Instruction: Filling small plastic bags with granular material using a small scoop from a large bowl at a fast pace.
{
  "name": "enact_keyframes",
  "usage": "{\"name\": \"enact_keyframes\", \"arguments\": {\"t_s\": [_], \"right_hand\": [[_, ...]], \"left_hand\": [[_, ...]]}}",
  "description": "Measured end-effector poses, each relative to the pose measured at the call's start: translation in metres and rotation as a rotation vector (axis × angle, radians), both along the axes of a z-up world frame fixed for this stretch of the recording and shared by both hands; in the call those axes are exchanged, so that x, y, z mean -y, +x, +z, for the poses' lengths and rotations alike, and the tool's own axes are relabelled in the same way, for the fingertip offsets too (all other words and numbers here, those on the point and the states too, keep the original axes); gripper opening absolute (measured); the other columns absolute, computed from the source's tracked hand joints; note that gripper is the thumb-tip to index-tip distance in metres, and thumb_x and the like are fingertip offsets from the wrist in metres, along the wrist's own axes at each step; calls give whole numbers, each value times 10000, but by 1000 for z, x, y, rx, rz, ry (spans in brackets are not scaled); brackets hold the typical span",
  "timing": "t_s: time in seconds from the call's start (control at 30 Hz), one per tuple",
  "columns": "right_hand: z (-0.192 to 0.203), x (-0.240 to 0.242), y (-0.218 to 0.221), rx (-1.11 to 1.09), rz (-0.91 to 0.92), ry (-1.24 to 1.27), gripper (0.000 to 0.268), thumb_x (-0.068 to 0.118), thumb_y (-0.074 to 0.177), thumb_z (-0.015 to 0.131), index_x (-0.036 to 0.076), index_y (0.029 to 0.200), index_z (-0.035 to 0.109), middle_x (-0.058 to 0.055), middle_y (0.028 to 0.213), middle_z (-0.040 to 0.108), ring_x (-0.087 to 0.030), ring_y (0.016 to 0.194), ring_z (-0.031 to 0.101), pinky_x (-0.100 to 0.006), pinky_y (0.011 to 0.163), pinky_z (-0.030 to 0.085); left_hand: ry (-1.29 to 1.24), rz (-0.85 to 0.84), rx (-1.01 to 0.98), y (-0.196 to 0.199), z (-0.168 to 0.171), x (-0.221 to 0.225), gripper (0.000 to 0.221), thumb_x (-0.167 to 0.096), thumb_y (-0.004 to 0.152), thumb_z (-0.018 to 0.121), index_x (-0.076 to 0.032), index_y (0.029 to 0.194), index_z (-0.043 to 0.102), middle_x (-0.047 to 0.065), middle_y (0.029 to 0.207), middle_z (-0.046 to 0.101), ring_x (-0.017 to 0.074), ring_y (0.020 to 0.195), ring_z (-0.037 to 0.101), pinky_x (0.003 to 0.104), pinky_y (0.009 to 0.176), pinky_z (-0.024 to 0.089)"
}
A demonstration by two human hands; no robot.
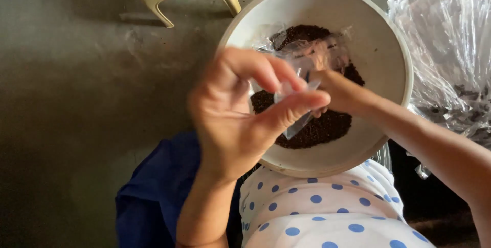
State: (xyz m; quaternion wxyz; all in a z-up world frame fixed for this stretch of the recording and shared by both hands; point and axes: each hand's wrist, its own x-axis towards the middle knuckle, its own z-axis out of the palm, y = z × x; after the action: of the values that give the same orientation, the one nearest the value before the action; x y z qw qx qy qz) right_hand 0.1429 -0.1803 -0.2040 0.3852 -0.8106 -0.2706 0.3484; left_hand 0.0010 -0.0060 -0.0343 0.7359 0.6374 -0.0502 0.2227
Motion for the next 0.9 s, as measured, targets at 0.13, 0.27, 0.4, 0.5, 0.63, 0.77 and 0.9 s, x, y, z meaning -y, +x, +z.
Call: {"name": "enact_keyframes", "arguments": {"t_s": [0.13, 0.27, 0.4, 0.5, 0.63, 0.77, 0.9], "right_hand": [[67, 20, 1, -530, -362, 288, 267, 184, 1111, 458, -50, 1106, 586, -158, 780, 591, -238, 639, 592, -385, 558, 529], [118, 34, 0, -275, -279, 561, 193, 129, 1123, 462, -9, 1041, 569, -121, 853, 634, -152, 624, 613, -277, 527, 556], [121, 50, 18, 419, 142, 495, 85, 20, 1033, 511, -28, 1049, 579, -83, 790, 643, -129, 591, 638, -236, 534, 523], [109, 57, 27, 627, 225, 465, 97, -28, 1005, 566, -38, 1066, 640, -108, 981, 720, -129, 632, 644, -255, 570, 547], [44, 40, 5, 678, 745, -282, 531, 214, 891, 642, 216, 1404, 506, 193, 1133, 718, 11, 437, 616, -111, 428, 535], [67, 22, -13, 253, 244, -113, 187, 249, 942, 666, 87, 850, 675, -22, 768, 763, -159, 568, 705, -304, 533, 615], [86, 31, -6, 232, 71, 627, 352, 304, 945, 509, 44, 1140, 645, -116, 1068, 693, -158, 774, 660, -242, 612, 561]], "left_hand": [[-68, -64, -274, -11, -55, 22, 266, 10, 818, 805, -112, 907, 585, 31, 952, 696, 115, 890, 659, 272, 898, 571], [37, -26, -424, -6, -73, 46, 214, -67, 774, 841, -54, 878, 654, 44, 933, 737, 133, 882, 703, 261, 865, 583], [63, -66, -324, 9, -70, 45, 417, -78, 807, 830, -98, 1137, 577, -5, 982, 698, 97, 918, 680, 242, 882, 558], [155, 13, -251, 15, -50, 31, 348, -66, 856, 801, -99, 1133, 592, 13, 990, 719, 111, 903, 701, 242, 860, 590], [273, 159, -78, 22, -9, 7, 253, -2, 876, 806, -47, 1054, 631, 50, 957, 722, 120, 873, 675, 242, 889, 564], [303, 106, -55, 26, -5, 16, 251, 14, 891, 799, -57, 1057, 625, 39, 956, 724, 120, 867, 705, 243, 869, 606], [361, -138, -87, 37, -50, 34, 456, -218, 968, 715, -111, 1347, 484, 54, 1177, 652, 199, 1057, 685, 328, 976, 597]]}}
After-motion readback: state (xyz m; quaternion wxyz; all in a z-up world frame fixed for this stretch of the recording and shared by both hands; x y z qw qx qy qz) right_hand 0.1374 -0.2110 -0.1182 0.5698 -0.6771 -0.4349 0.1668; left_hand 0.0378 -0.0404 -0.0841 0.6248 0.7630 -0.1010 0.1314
